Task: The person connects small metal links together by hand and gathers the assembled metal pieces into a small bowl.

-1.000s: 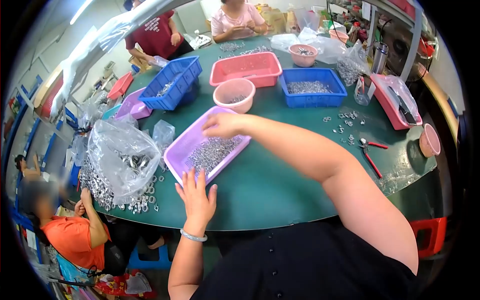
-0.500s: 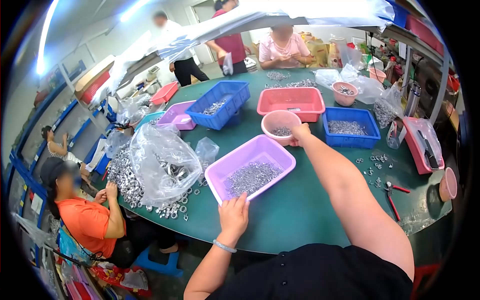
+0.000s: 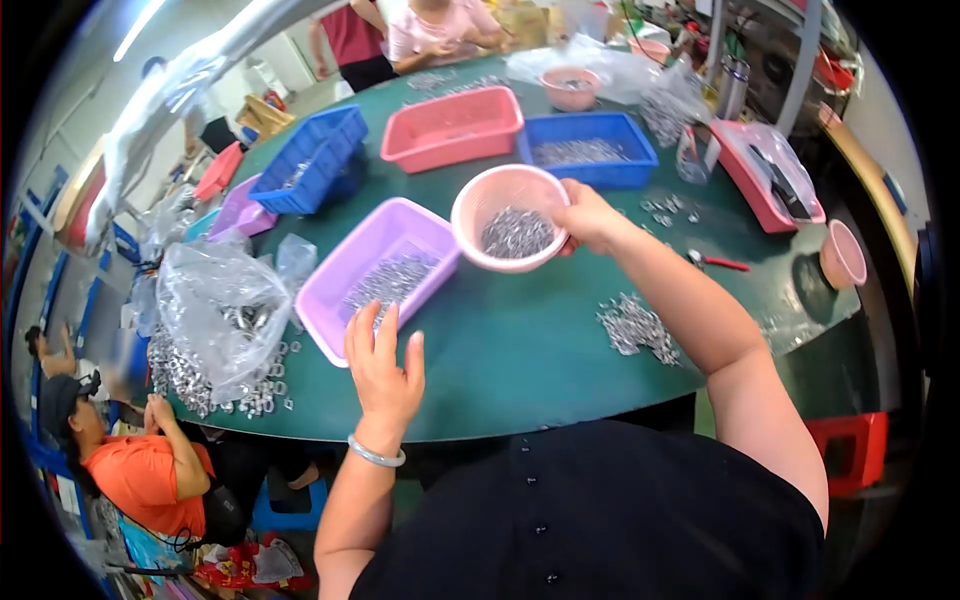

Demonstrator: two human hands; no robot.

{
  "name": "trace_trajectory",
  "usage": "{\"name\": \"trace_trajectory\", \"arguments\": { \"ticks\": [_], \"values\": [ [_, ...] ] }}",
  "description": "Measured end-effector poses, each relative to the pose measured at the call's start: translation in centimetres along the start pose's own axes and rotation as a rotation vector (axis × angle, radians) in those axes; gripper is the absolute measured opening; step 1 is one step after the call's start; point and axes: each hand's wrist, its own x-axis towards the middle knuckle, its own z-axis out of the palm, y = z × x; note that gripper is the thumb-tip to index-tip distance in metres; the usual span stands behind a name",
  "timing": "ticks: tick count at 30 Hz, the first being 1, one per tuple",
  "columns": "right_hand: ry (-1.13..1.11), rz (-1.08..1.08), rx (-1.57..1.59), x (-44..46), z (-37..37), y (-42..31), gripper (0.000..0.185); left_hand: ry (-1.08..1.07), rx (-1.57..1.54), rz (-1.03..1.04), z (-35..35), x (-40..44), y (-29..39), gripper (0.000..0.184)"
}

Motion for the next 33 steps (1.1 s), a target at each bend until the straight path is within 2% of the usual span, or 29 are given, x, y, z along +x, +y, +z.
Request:
{"name": "trace_trajectory", "arguments": {
  "ticks": [2, 4, 7, 10, 12, 13, 18, 23, 27, 33],
  "values": [
    [-0.081, 0.042, -0.009, -3.2, 0.5, 1.3, 0.039, -0.057, -0.221, 0.099, 0.2, 2.3, 3.0, 0.036],
    [-0.137, 0.069, 0.027, -5.8, 1.6, 2.4, 0.040, -0.346, -0.483, 0.072, 1.2, 4.3, 5.2, 0.039],
    [-0.183, 0.110, 0.133, -8.0, 3.0, 4.2, 0.037, -0.610, -0.313, 0.241, 5.1, 5.5, 6.1, 0.051],
    [-0.197, 0.109, 0.175, -8.8, 3.2, 4.5, 0.038, -1.082, -0.098, 0.072, 8.4, 5.6, 6.3, 0.059],
    [-0.214, 0.107, 0.183, -8.8, 3.2, 4.4, 0.038, -1.012, -0.045, 0.223, 9.9, 4.5, 5.8, 0.059],
    [-0.236, 0.115, 0.181, -8.9, 3.0, 4.3, 0.038, -1.091, -0.025, 0.191, 9.6, 5.0, 6.1, 0.059],
    [-0.299, 0.121, 0.173, -8.6, 3.2, 4.5, 0.044, -1.179, -0.032, 0.047, 8.4, 5.1, 6.7, 0.067],
    [-0.286, 0.123, 0.150, -8.6, 3.2, 4.3, 0.042, -1.132, -0.042, 0.123, 8.2, 4.4, 7.1, 0.069],
    [-0.258, 0.102, 0.143, -8.1, 3.1, 4.6, 0.040, -1.163, -0.244, 0.033, 9.6, 4.9, 5.5, 0.056],
    [-0.286, 0.089, 0.109, -8.4, 3.1, 4.5, 0.036, -1.237, -0.238, -0.009, 9.1, 5.5, 6.0, 0.043]
  ]
}}
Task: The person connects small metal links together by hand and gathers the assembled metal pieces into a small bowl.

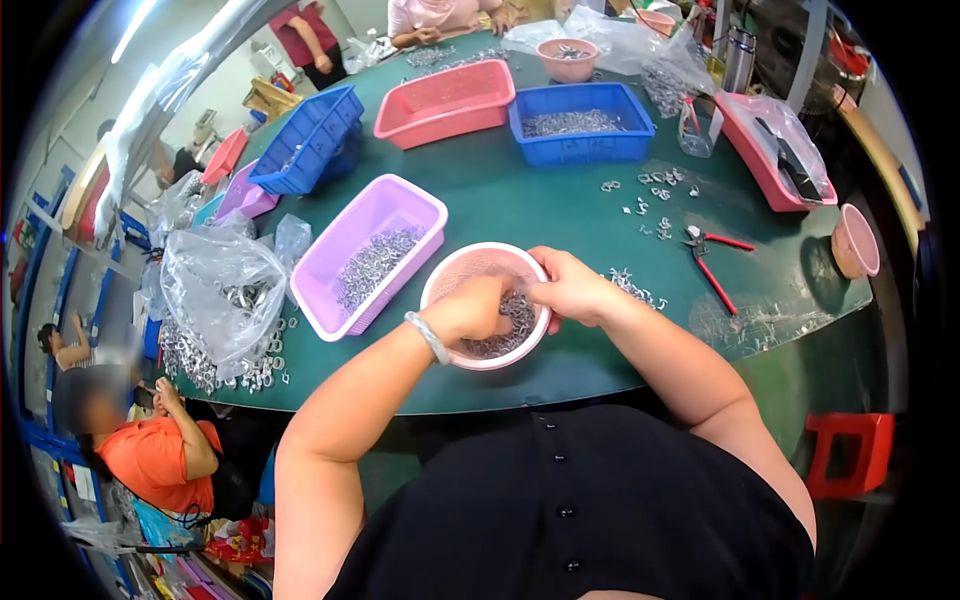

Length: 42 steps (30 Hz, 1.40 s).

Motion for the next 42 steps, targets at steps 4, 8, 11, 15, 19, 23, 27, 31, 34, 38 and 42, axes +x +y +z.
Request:
{"name": "trace_trajectory", "arguments": {
  "ticks": [4, 8, 11, 15, 19, 23, 27, 31, 34, 38, 42],
  "values": [
    [-0.034, -0.001, 0.010, -0.4, -0.1, 0.5, 0.036, 0.159, -0.175, -0.004, 0.0, -0.5, -0.9, 0.036],
    [-0.043, 0.003, -0.032, -0.9, -0.2, 0.0, 0.035, 0.023, -1.040, -0.234, -1.1, -2.1, -0.1, 0.018],
    [-0.005, -0.015, -0.141, -0.7, -0.2, -0.2, 0.033, 0.106, -1.501, -0.251, -1.1, -3.5, 0.6, 0.015],
    [0.045, -0.205, -0.418, -0.4, -0.5, 0.4, 0.041, 0.093, -1.880, -0.146, 0.0, -4.3, -0.3, 0.027],
    [0.205, -0.320, -0.622, -1.2, -0.3, -0.2, 0.047, 0.122, -2.108, -0.053, 0.6, -5.2, 0.1, 0.036],
    [0.287, -0.529, -0.645, -1.4, 0.0, -0.3, 0.033, 0.224, -2.214, 0.060, 0.9, -5.5, 0.8, 0.044],
    [0.314, -0.692, -0.622, -1.3, 0.4, -0.2, 0.020, 0.170, -2.309, 0.097, 1.3, -5.4, 0.4, 0.047],
    [0.280, -0.693, -0.604, -1.5, 0.2, -0.5, 0.018, 0.192, -2.311, 0.105, 1.2, -5.6, 1.2, 0.045],
    [0.235, -0.682, -0.616, -1.4, 0.0, -0.8, 0.016, 0.161, -2.346, 0.103, 1.4, -5.5, 1.3, 0.045],
    [0.144, -0.660, -0.465, -1.3, 0.1, -1.2, 0.015, 0.092, -2.402, 0.160, 2.1, -5.1, 0.5, 0.044],
    [0.128, -0.569, -0.181, -1.6, 1.1, -1.2, 0.014, 0.091, -2.432, 0.214, 2.5, -4.7, 0.0, 0.039]
  ]
}}
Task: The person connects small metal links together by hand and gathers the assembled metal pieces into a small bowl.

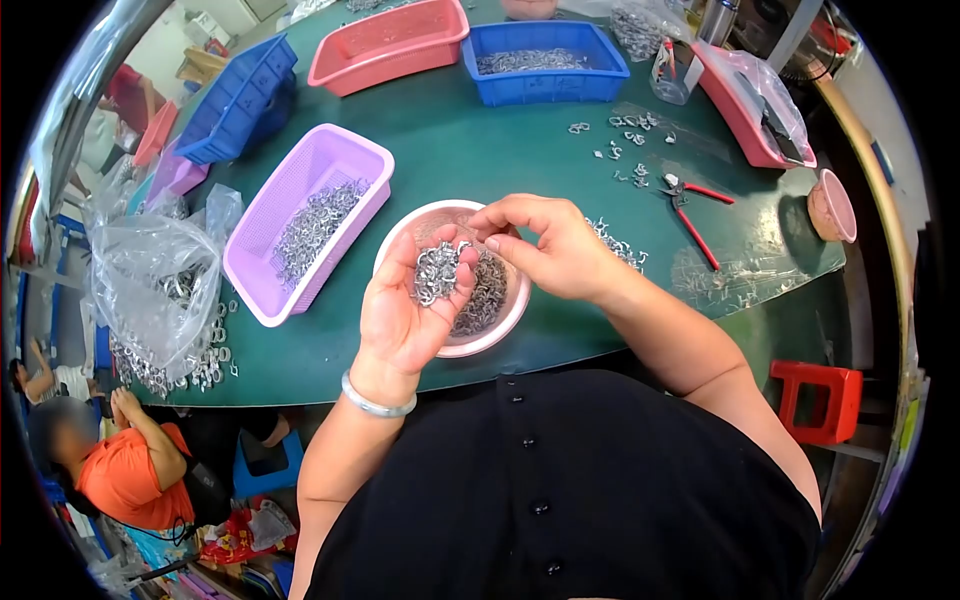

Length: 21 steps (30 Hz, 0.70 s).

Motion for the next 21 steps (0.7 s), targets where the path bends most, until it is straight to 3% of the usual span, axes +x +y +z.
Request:
{"name": "trace_trajectory", "arguments": {
  "ticks": [7, 13, 21],
  "values": [
    [-0.057, 0.036, 0.011, 0.2, 0.3, -0.8, 0.018, 0.084, 0.056, 0.036, 1.0, 0.1, -0.5, 0.033],
    [-0.071, 0.141, 0.300, 0.2, 1.2, -1.3, 0.025, 0.071, 0.027, 0.027, 0.2, 0.4, -0.5, 0.027],
    [-0.039, 0.010, 0.192, 0.3, 0.9, -1.9, 0.028, 0.171, 0.039, 0.093, 1.4, 0.3, -0.6, 0.027]
  ]
}}
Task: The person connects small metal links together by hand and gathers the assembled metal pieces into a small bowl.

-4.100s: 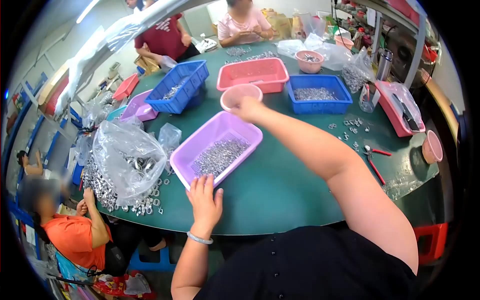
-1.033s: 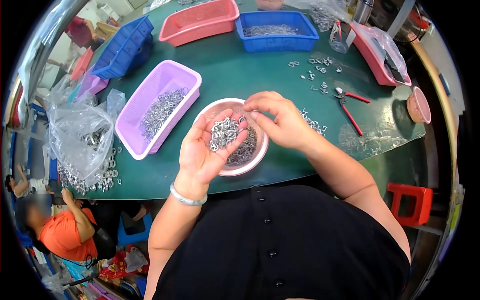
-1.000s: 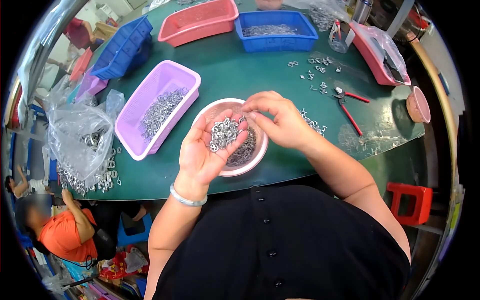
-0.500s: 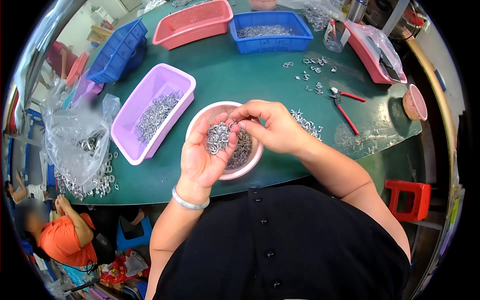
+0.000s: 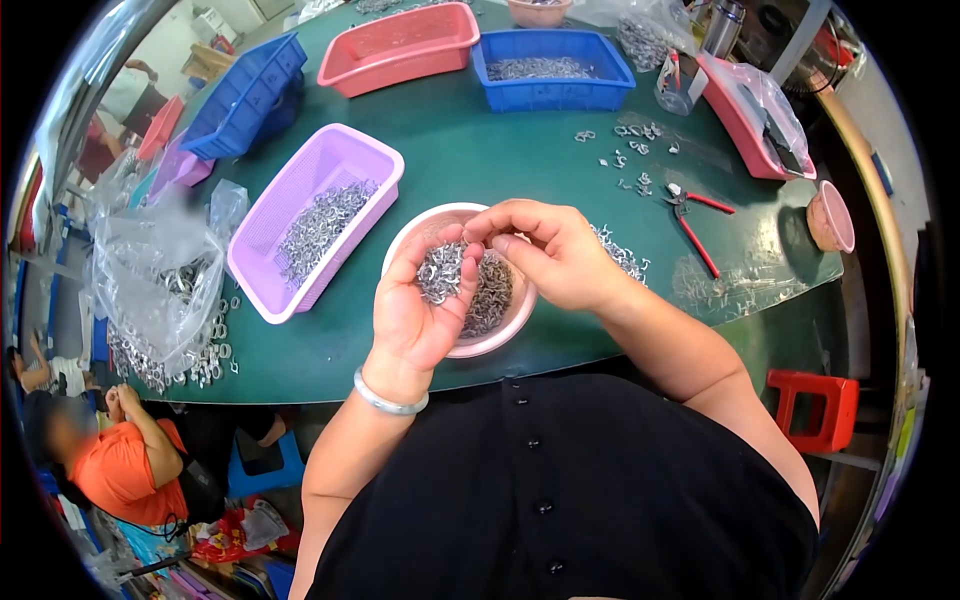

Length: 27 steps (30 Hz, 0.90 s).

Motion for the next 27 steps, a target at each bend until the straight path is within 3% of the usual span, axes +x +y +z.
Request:
{"name": "trace_trajectory", "arguments": {
  "ticks": [4, 7, 8, 9, 11, 15, 18, 27],
  "values": [
    [0.044, -0.034, -0.013, -0.1, -0.2, 0.3, 0.022, -0.076, -0.081, -0.041, -0.6, 0.1, 0.0, 0.025],
    [0.075, -0.131, -0.278, 0.0, -0.4, 1.0, 0.019, -0.156, -0.065, -0.048, -1.2, 0.7, -0.1, 0.020],
    [-0.009, -0.160, -0.278, 0.2, -0.4, 0.6, 0.019, -0.048, -0.070, -0.019, -0.8, 0.9, -0.3, 0.017],
    [-0.066, -0.187, -0.324, 0.3, -0.1, 0.4, 0.019, -0.087, 0.002, 0.096, -0.2, 0.6, -0.8, 0.015],
    [-0.085, -0.220, -0.404, 0.3, 0.9, 0.1, 0.021, -0.291, -0.021, 0.079, -1.7, 1.6, -0.8, 0.014],
    [-0.062, -0.150, -0.436, 0.0, 1.6, 0.0, 0.027, -0.247, -0.086, 0.051, -2.1, 2.3, -1.5, 0.025],
    [-0.077, -0.326, -0.614, 0.2, 2.0, 0.1, 0.033, -0.176, -0.098, 0.009, -2.4, 2.3, -1.5, 0.029],
    [-0.039, -0.343, -0.684, 0.5, 2.6, 0.2, 0.024, -0.112, -0.135, 0.022, -1.5, 1.1, -1.6, 0.031]
  ]
}}
